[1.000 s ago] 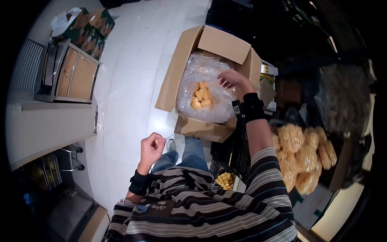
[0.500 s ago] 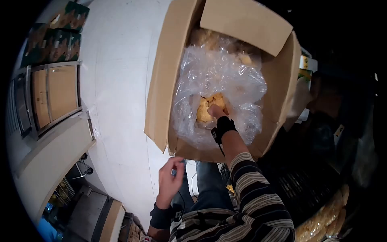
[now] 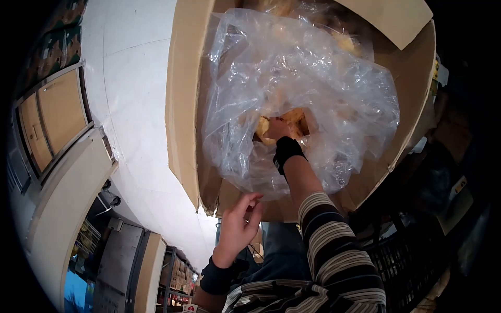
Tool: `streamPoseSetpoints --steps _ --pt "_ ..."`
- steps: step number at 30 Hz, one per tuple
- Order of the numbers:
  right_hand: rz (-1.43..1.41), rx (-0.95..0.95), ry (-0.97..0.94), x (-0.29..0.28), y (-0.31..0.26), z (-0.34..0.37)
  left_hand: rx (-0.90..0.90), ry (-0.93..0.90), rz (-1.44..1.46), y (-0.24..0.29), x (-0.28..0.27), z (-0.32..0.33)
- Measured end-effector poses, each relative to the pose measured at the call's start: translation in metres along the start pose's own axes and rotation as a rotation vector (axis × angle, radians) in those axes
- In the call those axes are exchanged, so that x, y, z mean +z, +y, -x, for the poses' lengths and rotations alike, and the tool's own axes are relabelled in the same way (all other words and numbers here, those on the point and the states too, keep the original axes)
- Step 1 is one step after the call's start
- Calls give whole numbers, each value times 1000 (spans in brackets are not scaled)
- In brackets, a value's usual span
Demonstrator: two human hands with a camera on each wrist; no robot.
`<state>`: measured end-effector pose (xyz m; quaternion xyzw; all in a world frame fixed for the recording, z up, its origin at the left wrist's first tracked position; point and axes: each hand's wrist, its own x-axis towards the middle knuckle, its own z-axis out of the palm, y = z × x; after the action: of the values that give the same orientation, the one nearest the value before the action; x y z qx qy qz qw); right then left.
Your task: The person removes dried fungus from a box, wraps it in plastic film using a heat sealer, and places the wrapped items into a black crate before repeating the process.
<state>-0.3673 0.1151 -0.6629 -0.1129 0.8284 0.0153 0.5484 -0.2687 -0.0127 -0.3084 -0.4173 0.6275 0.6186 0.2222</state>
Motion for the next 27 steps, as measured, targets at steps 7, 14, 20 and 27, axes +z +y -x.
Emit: streamPoseSetpoints --steps 7,14,20,27 --pt "215 -214 45 -4 -9 10 -33 -14 -6 1 -2 0" --pt "-505 -247 -236 -68 17 5 72 1 -20 -10 -7 1" --pt "-1196 -260 -342 -102 43 26 53 -4 -35 -7 -16 -12" --pt "-722 -131 49 -25 68 -29 77 0 -49 -6 -14 -10"
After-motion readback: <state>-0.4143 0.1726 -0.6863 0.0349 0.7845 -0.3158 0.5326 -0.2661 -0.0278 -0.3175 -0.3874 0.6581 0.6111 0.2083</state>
